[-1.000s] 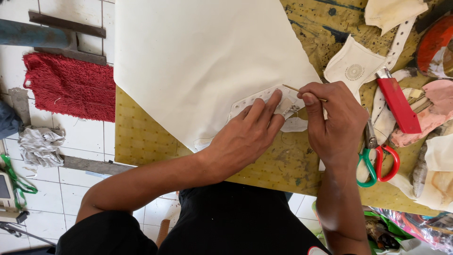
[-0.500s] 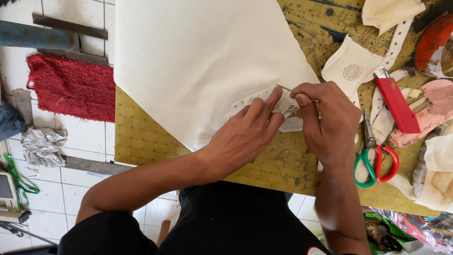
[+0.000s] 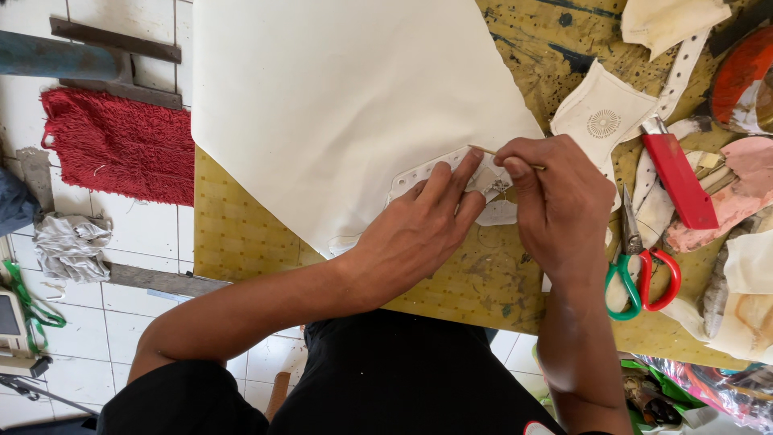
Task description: The person places a shoe-shaped pattern onto a large sheet of white fabric and uses a pencil to trace the outline. They then use scissors to trim a small piece of the pattern and continue tracing additional sections of the pattern onto the fabric.
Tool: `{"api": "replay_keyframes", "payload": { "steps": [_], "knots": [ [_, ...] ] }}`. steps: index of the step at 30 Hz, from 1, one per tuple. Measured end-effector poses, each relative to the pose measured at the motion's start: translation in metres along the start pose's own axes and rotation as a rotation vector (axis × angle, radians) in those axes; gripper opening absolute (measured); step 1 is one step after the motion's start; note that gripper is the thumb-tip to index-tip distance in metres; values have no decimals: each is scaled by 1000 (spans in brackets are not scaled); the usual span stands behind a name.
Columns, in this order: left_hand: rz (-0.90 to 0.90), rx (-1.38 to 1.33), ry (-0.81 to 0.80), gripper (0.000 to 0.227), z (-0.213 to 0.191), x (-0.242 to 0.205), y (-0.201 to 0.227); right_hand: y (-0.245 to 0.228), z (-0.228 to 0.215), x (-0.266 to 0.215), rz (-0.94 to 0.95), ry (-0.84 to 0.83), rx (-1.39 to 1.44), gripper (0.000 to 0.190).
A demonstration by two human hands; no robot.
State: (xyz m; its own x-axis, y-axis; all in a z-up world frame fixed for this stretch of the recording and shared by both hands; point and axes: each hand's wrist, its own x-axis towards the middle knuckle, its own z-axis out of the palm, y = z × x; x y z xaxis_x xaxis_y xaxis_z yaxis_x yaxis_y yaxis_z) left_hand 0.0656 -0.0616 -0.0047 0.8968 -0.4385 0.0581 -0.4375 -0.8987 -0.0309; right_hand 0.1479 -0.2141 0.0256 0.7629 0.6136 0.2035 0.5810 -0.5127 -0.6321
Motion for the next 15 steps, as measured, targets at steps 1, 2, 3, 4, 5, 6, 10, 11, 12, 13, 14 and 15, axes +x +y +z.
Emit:
{"api": "replay_keyframes", "payload": {
  "steps": [1,2,3,4,5,6,10,11,12,13,14,15],
  "knots": [
    [0,-1,0,6,0,0,0,0,-1,-1,0,-1,0,15],
    [-3,-13,7,6,0,0,0,1,-2,-1,26,12,-4,18],
    [-6,-26,14,7,0,0,0,1,-2,-1,51,25,-7,21],
    [-7,-25,14,7,0,0,0,1,-2,-1,51,25,-7,21],
    [-10,-24,15,6,0,0,1,1,-1,0,29,25,-7,20],
    [-12,-23,17,6,1,0,1,1,0,0,8,26,-8,19],
    [-19,-6,30,3,0,0,1,2,-1,0,14,-1,-7,18],
    [-15,-9,24,4,0,0,1,3,-2,-1,11,16,-7,18],
    [-12,-13,19,4,0,0,1,5,-3,-2,9,33,-8,18],
    [-12,-13,19,4,0,0,2,5,-3,-2,9,33,-8,18],
    [-17,-16,17,5,1,0,2,6,-3,-2,10,31,-21,19],
    [-21,-18,15,5,1,0,3,6,-4,-3,10,30,-34,20]
  ]
}}
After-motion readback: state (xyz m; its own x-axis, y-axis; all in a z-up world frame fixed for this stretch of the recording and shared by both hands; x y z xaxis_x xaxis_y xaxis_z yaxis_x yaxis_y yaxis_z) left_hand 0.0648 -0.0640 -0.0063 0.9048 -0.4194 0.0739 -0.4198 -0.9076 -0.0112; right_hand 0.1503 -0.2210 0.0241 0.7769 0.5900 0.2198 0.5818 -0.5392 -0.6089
